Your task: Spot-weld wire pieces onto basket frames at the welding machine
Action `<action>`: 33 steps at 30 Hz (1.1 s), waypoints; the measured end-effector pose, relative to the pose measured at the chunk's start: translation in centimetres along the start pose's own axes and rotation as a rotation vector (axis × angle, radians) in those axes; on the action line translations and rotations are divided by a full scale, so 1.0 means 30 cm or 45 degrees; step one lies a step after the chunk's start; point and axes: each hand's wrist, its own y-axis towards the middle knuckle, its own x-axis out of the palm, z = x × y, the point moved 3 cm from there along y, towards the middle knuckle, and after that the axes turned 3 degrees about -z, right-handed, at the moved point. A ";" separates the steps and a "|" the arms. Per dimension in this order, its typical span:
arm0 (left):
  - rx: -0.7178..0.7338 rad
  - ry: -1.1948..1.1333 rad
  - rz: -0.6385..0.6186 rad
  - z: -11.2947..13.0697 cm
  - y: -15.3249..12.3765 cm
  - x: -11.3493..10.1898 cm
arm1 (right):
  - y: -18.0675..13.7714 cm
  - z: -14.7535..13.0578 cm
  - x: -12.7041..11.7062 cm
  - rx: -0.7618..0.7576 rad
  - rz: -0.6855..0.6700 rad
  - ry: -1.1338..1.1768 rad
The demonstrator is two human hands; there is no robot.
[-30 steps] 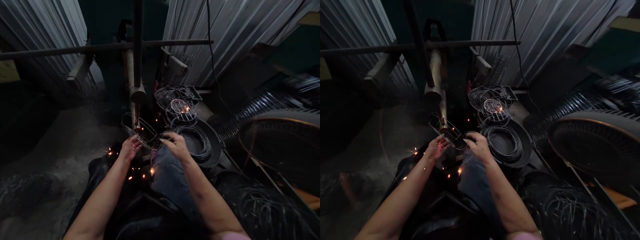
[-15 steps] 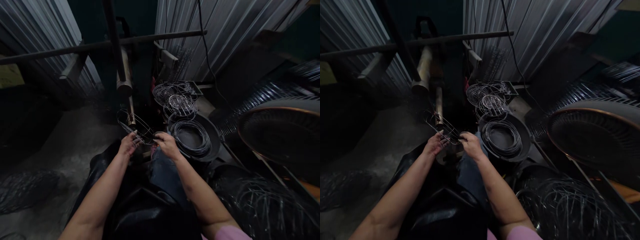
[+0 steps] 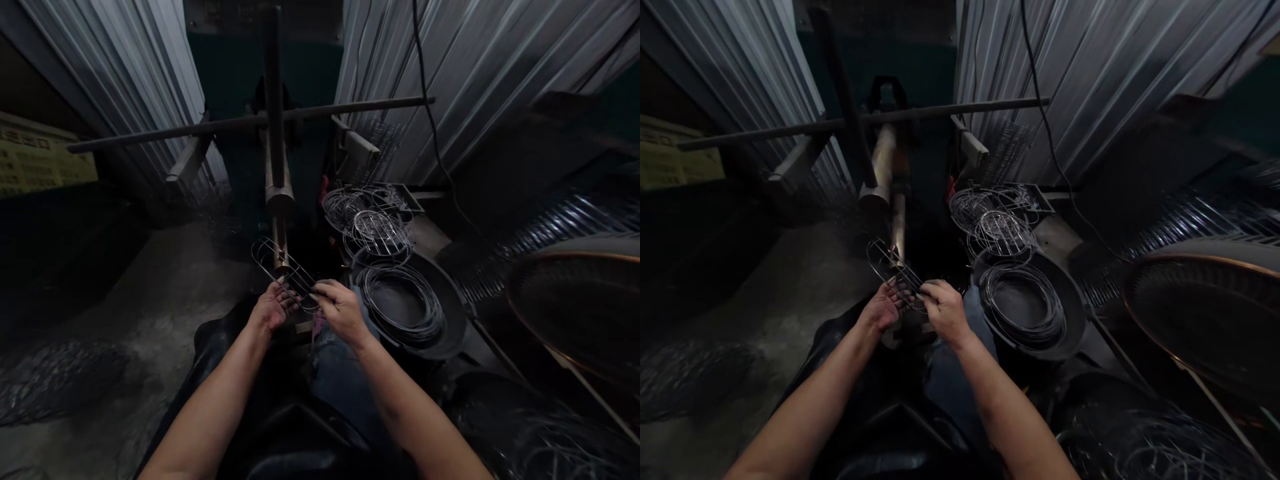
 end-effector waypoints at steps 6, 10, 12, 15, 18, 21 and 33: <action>-0.080 -0.074 -0.034 0.024 0.038 -0.014 | 0.110 -0.039 0.025 0.062 -0.087 -0.043; -0.112 -0.135 -0.056 0.025 0.053 -0.014 | 0.163 -0.056 0.031 0.115 -0.128 -0.137; -0.120 -0.151 -0.051 0.024 0.056 -0.013 | 0.176 -0.057 0.033 0.144 -0.140 -0.162; -0.143 -0.150 -0.016 0.024 0.053 -0.011 | 0.183 -0.051 0.037 0.178 -0.109 -0.169; -0.160 -0.130 -0.006 0.030 0.044 -0.006 | 0.186 -0.048 0.044 0.187 -0.083 -0.170; -0.181 -0.026 -0.034 0.030 0.029 -0.015 | 0.180 -0.047 0.041 0.198 -0.075 -0.138; 1.750 1.711 0.072 0.045 -0.015 -0.110 | -0.069 0.079 -0.008 0.286 0.073 0.106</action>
